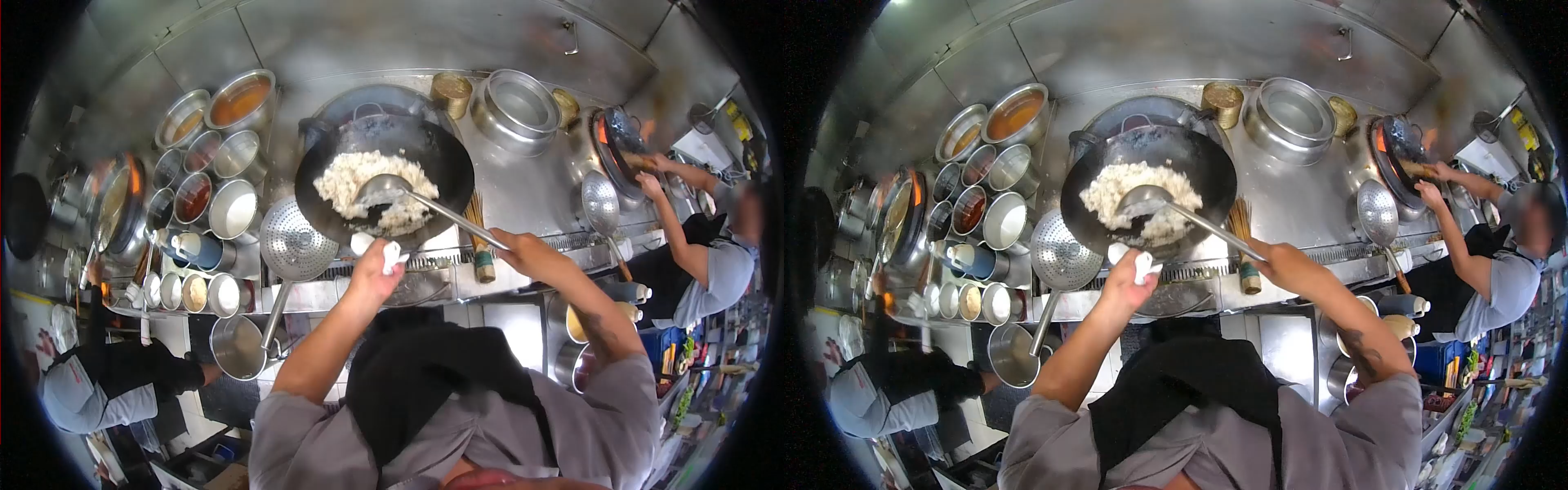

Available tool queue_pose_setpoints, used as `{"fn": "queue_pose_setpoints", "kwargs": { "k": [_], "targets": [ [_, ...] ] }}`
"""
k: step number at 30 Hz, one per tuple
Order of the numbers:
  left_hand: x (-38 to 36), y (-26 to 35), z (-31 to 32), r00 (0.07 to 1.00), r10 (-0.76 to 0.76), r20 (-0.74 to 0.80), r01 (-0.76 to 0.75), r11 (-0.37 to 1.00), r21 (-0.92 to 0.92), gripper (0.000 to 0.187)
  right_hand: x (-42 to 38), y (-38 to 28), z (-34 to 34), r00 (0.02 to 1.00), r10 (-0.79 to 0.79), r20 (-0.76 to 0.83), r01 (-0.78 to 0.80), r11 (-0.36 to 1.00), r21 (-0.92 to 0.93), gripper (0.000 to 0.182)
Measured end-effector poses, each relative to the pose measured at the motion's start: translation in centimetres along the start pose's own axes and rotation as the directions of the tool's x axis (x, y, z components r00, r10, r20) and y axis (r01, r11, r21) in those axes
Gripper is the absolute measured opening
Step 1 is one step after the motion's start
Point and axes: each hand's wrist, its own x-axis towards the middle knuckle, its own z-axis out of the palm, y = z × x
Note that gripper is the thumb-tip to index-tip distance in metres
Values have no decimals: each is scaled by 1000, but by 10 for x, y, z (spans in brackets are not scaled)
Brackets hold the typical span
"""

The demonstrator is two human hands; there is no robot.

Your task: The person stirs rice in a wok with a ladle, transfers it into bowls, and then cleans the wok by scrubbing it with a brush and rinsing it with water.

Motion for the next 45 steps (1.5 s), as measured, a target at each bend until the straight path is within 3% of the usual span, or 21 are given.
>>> {"fn": "queue_pose_setpoints", "kwargs": {
  "k": [3, 4, 5, 7, 9, 10, 11, 13, 16, 19, 21, 22, 23, 25, 27, 29, 30, 32, 35, 37, 45],
  "targets": [
    [66, 5, -43, 979, 20, 201, -14, 999, -32, 5, -12, -3, -12, 998, -52, 36, 47, 991, 124, 44],
    [55, 8, -36, 976, 50, 212, -48, 999, -16, 10, -18, -33, -33, 982, 103, 157, -119, 988, 96, 44],
    [39, -3, -27, 1000, 20, 20, -20, 999, -40, 10, -28, -27, -35, 989, -1, 147, -20, 990, 141, 44],
    [-9, -7, -14, 999, -35, 42, 35, 999, 17, 10, -40, -52, -64, 906, 193, 377, -342, 860, 380, 43],
    [-14, 7, -4, 995, -74, -63, 72, 997, -26, 9, -24, -29, -52, 881, 214, 422, -367, 871, 325, 43],
    [13, 8, -17, 997, -44, 67, 46, 999, -26, 9, -3, 14, -17, 968, -32, 248, -19, 980, 199, 43],
    [51, 0, -39, 980, -19, 197, 25, 999, -24, 9, 14, 6, -10, 989, -25, 144, 18, 999, 51, 40],
    [60, -51, -70, 988, 155, 14, -155, 983, 95, 9, 36, 22, 32, 994, 106, 2, -103, 970, -219, 43],
    [28, -86, -106, 995, 2, 99, -13, 993, 120, 12, 18, 4, 34, 985, 4, -171, -76, 907, -415, 45],
    [57, -56, -84, 993, 74, 95, -81, 994, 74, 12, -2, 0, 21, 990, 7, -139, -54, 940, -338, 43],
    [79, -3, -52, 993, 115, -1, -115, 992, 42, 7, -11, -6, 4, 984, 35, -177, -47, 997, -68, 42],
    [105, 12, -54, 993, 95, 76, -97, 995, 30, 7, -16, -10, -5, 973, 66, -220, -74, 997, -29, 43],
    [127, 20, -59, 985, 77, 153, -81, 997, 20, 8, -15, -17, -13, 975, 58, -215, -68, 997, -39, 43],
    [133, 14, -46, 995, 45, 94, -49, 998, 43, 7, -1, -31, -25, 901, -43, -432, 61, 998, 26, 44],
    [141, 14, -48, 997, 45, 64, -48, 997, 53, 6, 35, -36, -13, 891, -74, -449, 77, 997, -12, 46],
    [148, 12, -48, 997, 59, 55, -60, 998, 22, 6, 79, -18, 30, 884, 41, -466, 15, 993, 115, 47],
    [140, 12, -44, 997, 67, 37, -67, 998, 21, 6, 86, -8, 45, 885, 41, -463, 12, 994, 111, 47],
    [151, 9, -52, 994, 59, 88, -59, 998, -4, 6, 95, 0, 68, 984, 134, -116, -156, 967, -203, 47],
    [149, 14, -46, 993, 39, 107, -36, 999, -36, 9, 58, -8, 11, 969, 246, 15, -243, 962, -123, 50],
    [143, 13, -45, 998, 12, 63, -8, 999, -53, 13, 30, -7, -11, 994, 45, -100, -73, 953, -294, 51],
    [149, 21, -48, 983, -117, 138, 118, 993, -1, 11, 81, 1, 29, 990, 137, 20, -127, 953, -277, 48]
  ]
}}
